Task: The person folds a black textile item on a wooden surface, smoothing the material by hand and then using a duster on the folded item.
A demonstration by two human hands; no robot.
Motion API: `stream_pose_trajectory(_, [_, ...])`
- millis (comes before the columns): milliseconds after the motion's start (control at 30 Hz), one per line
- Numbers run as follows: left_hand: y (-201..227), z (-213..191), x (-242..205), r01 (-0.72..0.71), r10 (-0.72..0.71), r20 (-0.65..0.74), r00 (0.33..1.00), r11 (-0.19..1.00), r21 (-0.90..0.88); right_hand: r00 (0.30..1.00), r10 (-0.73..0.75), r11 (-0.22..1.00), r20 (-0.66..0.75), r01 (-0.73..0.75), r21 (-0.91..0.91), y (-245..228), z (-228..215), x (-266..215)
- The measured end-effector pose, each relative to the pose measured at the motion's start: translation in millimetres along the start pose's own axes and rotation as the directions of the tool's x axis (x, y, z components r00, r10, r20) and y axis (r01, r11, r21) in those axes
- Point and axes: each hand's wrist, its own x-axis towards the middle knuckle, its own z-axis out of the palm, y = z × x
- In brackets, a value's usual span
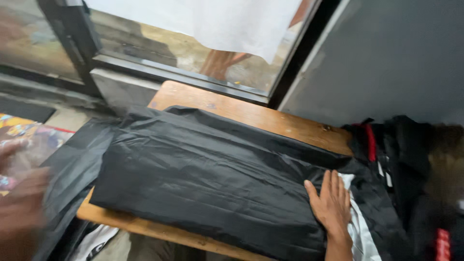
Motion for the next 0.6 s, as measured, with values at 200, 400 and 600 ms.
stream_pose_trajectory(200, [44, 170, 102, -0.572, 0.602, 0.237, 0.762, 0.798, -0.188, 0.995, -0.063, 0.998, -0.082, 0.063, -0.004, 5, 6, -5])
stream_pose_trajectory(400, [3, 244, 114, -0.146, -0.200, 0.744, 0.638, 0.917, 0.372, 0.998, 0.000, 0.990, 0.068, -0.010, 0.138, -10, -22, -7])
stream_pose_trajectory(600, [-85, 263, 113, -0.027, -0.046, 0.087, 0.995, 0.726, 0.687, 0.998, -0.033, 0.997, 0.052, 0.029, 0.065, -9, -15, -3])
